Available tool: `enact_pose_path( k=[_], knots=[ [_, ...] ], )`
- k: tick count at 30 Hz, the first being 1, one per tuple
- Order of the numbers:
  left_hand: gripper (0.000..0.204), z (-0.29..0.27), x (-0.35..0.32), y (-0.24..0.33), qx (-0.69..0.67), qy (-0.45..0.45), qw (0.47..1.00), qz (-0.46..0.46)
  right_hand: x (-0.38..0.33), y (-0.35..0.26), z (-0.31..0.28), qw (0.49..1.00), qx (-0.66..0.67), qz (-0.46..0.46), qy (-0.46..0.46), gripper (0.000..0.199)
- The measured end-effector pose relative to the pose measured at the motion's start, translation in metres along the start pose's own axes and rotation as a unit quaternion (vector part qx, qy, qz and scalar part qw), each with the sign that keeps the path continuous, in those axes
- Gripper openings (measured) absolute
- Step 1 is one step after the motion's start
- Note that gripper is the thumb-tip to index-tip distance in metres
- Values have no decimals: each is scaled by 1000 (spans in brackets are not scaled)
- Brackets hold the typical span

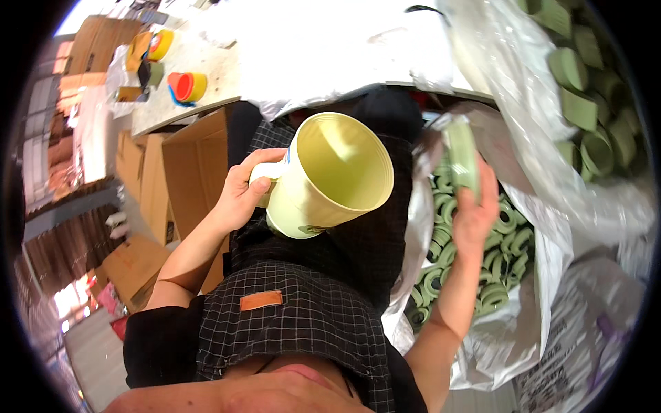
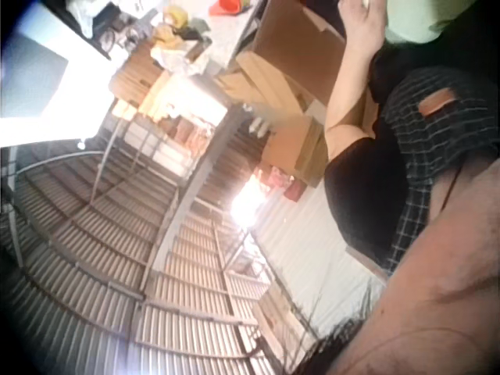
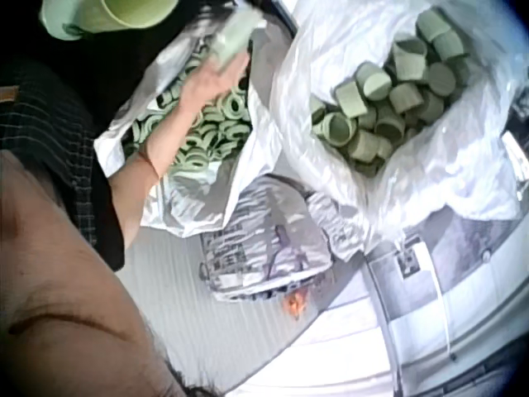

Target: The person places a green cap on a thermos flask, slides the flask into a plastic sleeve, and puts the finished items into a cardboard box.

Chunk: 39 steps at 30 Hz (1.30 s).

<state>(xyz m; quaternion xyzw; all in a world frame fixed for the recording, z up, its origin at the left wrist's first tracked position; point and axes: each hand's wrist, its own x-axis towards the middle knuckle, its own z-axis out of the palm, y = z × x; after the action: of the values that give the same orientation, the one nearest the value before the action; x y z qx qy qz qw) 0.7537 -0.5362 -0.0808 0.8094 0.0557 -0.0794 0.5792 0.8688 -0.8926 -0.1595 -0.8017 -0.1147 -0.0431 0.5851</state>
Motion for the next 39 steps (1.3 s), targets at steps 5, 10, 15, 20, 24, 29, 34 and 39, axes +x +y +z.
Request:
enact_pose_path(
  k=[5, 10, 15, 20, 24, 29, 34, 39],
  knots=[
    [41, 0, -10, -7, -32, -28, 999, 7, 19, -108, 64, 931, -15, -276, -238, 59],
    [40, -16, -24, -2, 16, -52, 998, 9, -7, -113, 69, 927, -44, -284, -239, 62],
    [40, -22, -32, -12, 25, -44, 999, 19, -31, -120, 75, 933, -61, -263, -239, 66],
    [44, -16, -45, -11, 54, -23, 998, -10, -37, -130, 80, 944, -67, -218, -238, 55],
    [52, 22, -72, 20, 148, -26, 989, -13, -24, -128, 85, 968, -88, -77, -222, 48],
    [45, -16, -49, -16, 53, -12, 998, 37, -27, -173, 84, 939, -139, -146, -277, 58],
    [54, 17, -69, 0, 156, 72, 985, 25, -34, -151, 88, 954, -127, -101, -253, 61],
    [48, 2, -50, -12, 99, 19, 995, 25, 10, -143, 72, 936, -51, -31, -346, 71]
  ],
)
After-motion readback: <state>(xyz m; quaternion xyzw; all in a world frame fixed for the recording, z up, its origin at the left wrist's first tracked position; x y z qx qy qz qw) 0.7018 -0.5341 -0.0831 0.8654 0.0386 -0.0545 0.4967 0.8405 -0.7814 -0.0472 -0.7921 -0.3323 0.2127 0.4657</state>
